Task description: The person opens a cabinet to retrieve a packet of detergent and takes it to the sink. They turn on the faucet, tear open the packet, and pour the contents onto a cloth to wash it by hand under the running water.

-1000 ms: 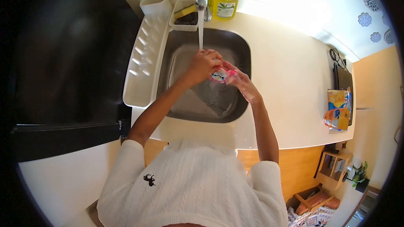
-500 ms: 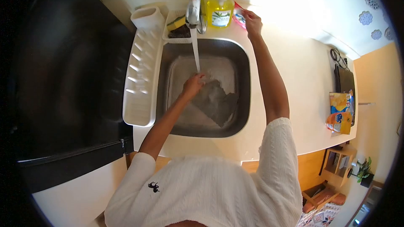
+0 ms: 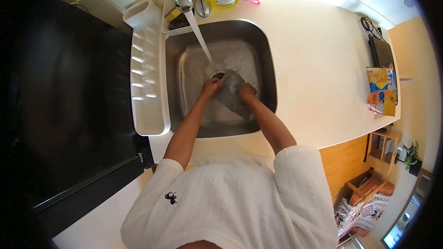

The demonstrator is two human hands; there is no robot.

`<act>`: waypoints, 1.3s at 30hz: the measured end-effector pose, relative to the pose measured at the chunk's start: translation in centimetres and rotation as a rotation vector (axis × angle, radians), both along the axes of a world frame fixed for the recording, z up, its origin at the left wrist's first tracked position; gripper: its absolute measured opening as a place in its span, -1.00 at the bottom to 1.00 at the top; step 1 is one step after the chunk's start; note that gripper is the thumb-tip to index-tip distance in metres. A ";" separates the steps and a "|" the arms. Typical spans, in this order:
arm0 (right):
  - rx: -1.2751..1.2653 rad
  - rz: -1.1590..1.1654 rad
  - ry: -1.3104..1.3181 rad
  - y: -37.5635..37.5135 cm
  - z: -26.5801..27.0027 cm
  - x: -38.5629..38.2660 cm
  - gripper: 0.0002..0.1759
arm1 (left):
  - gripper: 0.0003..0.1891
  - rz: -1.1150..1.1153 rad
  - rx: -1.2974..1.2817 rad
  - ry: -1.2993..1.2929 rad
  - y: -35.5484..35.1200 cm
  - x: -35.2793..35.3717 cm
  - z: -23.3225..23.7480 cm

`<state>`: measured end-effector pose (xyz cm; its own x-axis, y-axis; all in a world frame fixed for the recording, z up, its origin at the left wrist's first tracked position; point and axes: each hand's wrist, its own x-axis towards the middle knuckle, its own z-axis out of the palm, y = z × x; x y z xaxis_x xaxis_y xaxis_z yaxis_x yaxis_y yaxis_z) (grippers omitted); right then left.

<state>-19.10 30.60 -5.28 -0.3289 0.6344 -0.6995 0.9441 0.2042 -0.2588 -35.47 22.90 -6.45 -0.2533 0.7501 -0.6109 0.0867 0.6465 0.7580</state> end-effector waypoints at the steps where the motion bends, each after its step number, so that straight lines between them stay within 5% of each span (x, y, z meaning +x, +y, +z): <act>1: 0.272 0.056 0.289 -0.7 1.4 -0.6 -0.66 | -0.67 0.169 0.044 -0.350 0.2 -0.6 0.2; 2: 0.548 0.114 0.574 -1.4 2.7 -1.4 -0.74 | -0.67 0.339 0.091 -0.703 0.8 -1.1 0.3; 4: 0.630 -0.270 1.129 -3.2 6.2 -4.9 -0.82 | -0.76 0.428 0.180 -0.783 2.1 -0.1 0.5; 7: 0.229 -0.546 1.244 -5.2 9.9 -8.0 -0.81 | -0.77 0.594 0.153 -0.715 3.3 1.6 2.5; 10: 0.181 -1.010 1.035 0.5 9.0 -9.4 -0.78 | -0.75 0.767 0.063 -0.543 4.8 3.3 6.9; 13: 0.297 -1.248 1.180 2.0 7.5 -10.9 -0.76 | -0.75 0.819 0.056 -0.544 5.4 2.8 7.3; 16: 0.292 -0.957 1.111 -0.1 7.7 -10.9 -0.75 | -0.76 0.813 0.096 -0.671 6.8 1.8 6.4; 20: 0.444 -1.196 0.875 3.8 3.0 -8.2 -0.71 | -0.74 0.788 0.132 -0.861 6.1 0.4 3.8; 21: 0.294 -1.121 0.861 2.2 4.9 -8.3 -0.73 | -0.71 0.808 0.104 -0.793 6.2 -0.1 2.9; 23: 0.005 -0.951 0.824 -2.0 11.6 -9.3 -0.41 | -0.65 0.794 0.057 -0.744 6.8 0.3 2.5; 26: 0.661 -0.690 1.133 -0.9 6.3 -10.8 -0.71 | -0.55 0.715 -0.019 -0.750 6.0 0.5 4.9; 29: 0.316 -0.909 1.049 4.3 3.4 -8.3 -0.69 | -0.43 0.587 -0.076 -0.814 5.6 -0.7 7.9; 32: -0.245 -0.637 0.986 5.7 5.5 -5.5 -0.57 | -0.41 0.551 0.239 -0.775 4.5 -4.0 8.3; 35: -0.360 -0.449 1.040 5.7 7.1 -4.7 -0.49 | -0.48 0.908 0.168 -0.826 4.2 -4.2 9.3; 36: -0.358 -0.609 1.211 4.7 7.4 -5.6 -0.50 | -0.51 0.983 0.118 -0.833 4.4 -3.8 9.2; 38: -0.346 -0.933 1.551 2.1 8.4 -10.0 -0.52 | -0.55 0.947 0.145 -1.257 6.3 -4.2 0.0; 39: -0.148 -0.926 1.408 1.6 8.4 -11.7 -0.56 | -0.58 0.918 0.154 -1.467 6.8 -4.2 -3.3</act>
